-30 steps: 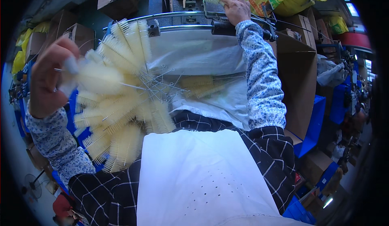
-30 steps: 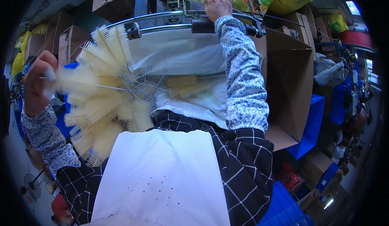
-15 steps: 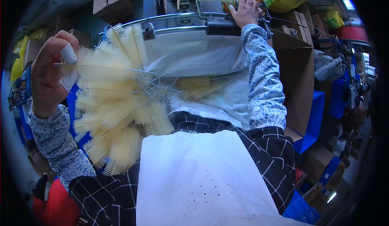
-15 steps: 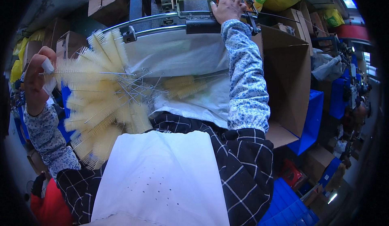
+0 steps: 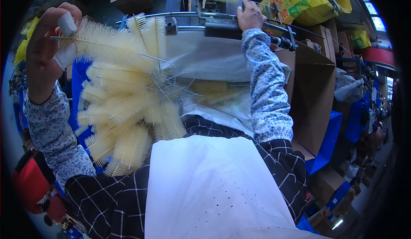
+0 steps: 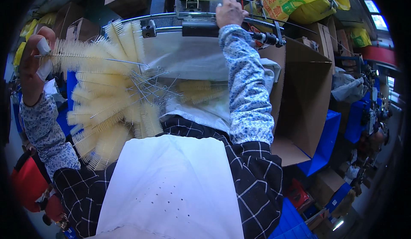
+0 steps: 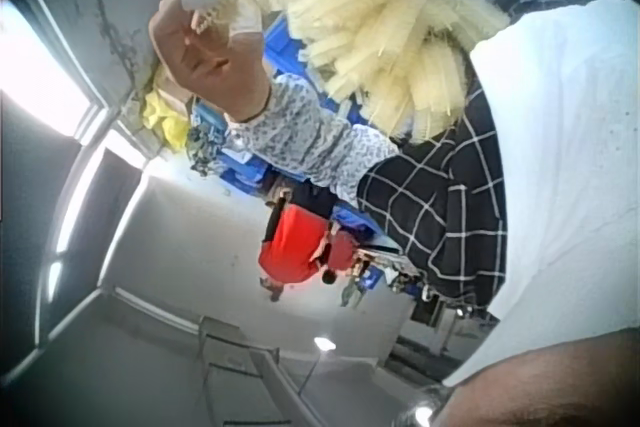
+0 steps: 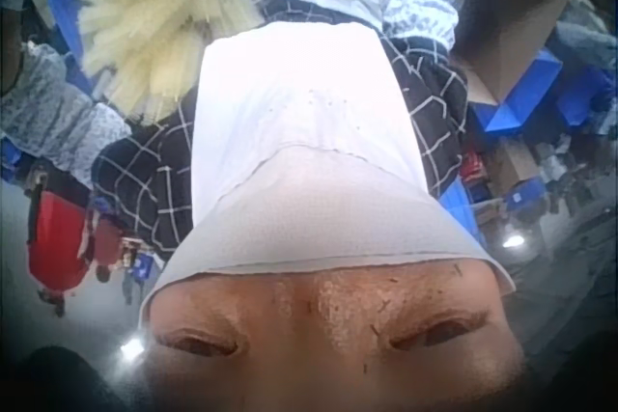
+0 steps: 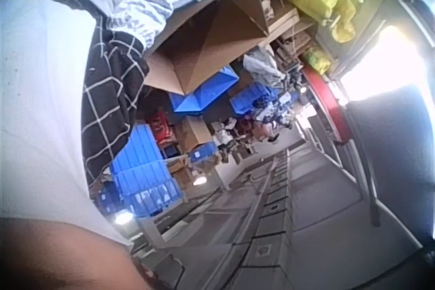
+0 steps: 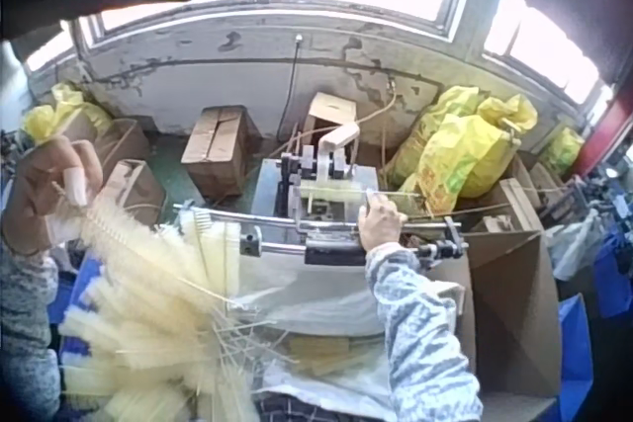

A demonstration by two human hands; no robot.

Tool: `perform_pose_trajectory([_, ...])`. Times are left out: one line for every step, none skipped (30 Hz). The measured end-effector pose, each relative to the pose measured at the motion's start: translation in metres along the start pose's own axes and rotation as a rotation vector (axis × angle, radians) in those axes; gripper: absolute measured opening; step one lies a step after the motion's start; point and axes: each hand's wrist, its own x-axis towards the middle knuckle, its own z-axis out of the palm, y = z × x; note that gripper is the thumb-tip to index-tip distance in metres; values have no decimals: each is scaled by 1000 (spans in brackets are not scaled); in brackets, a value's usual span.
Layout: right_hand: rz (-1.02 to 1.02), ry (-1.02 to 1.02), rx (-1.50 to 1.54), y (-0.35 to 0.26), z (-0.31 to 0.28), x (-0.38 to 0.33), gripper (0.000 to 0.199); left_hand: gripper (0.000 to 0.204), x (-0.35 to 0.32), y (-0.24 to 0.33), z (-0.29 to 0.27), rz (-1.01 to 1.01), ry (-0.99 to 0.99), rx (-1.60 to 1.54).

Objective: Sorting and organizing yellow bottle brushes at a manufacturing workstation.

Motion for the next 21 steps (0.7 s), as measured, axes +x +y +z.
perform_pose_trajectory([11,-20,-7,-6,1,-2,28,33,2,-3,3,-11,9,-28])
perform_pose_trajectory([-10,-7,1,-19,6,-5,27,33,2,-4,5,-31,15,-48])
perform_pose_trajectory([6,-75,-11,-31,8,-6,27,33,4,-5,8,-32,12,-45])
perform_pose_trajectory([8,-62,-15,-40,6,-7,26,34,9,-3,10,-6,14,-73])
perform_pose_trajectory([2,-54,-9,-50,9,-9,25,35,12,-2,12,9,16,-95])
perform_pose_trajectory([6,-50,-7,-59,12,-9,25,35,15,-2,15,12,14,-93])
perform_pose_trajectory([-8,-57,-3,-67,14,-9,25,36,16,-1,17,-6,23,-164])
perform_pose_trajectory([-24,-64,3,-73,14,-9,25,37,17,0,19,-25,33,-233])
perform_pose_trajectory([-26,-62,9,-76,13,-9,25,37,17,1,20,-27,33,-227])
perform_pose_trajectory([-36,-68,-3,-73,13,-9,26,38,20,-3,24,1,37,-194])
perform_pose_trajectory([-49,-74,-15,-71,12,-10,26,39,21,-6,26,27,43,-161])
perform_pose_trajectory([-42,-74,-22,-65,11,-10,26,39,22,-8,27,33,40,-167])
perform_pose_trajectory([-36,-69,-14,-53,9,-9,26,37,23,-9,28,13,46,-166])
perform_pose_trajectory([-37,-65,-2,-43,6,-8,26,36,20,-9,28,-13,57,-161])
perform_pose_trajectory([-21,-96,3,-30,3,-6,27,36,18,-9,26,-10,57,-165])
perform_pose_trajectory([-15,-73,-4,-13,5,-4,29,35,16,-11,23,-18,27,-164])
perform_pose_trajectory([-17,-51,-8,3,8,-2,30,34,11,-13,19,-32,3,-160])
perform_pose_trajectory([-28,-20,0,21,9,-1,31,39,3,-20,16,-90,22,-121])
perform_pose_trajectory([-70,9,50,23,11,4,33,39,-8,-9,8,-124,36,-93])
perform_pose_trajectory([-54,-20,37,37,5,6,34,40,-10,-13,6,-103,58,-47])
perform_pose_trajectory([-61,6,86,55,5,11,34,41,-11,-16,6,-83,79,-1])
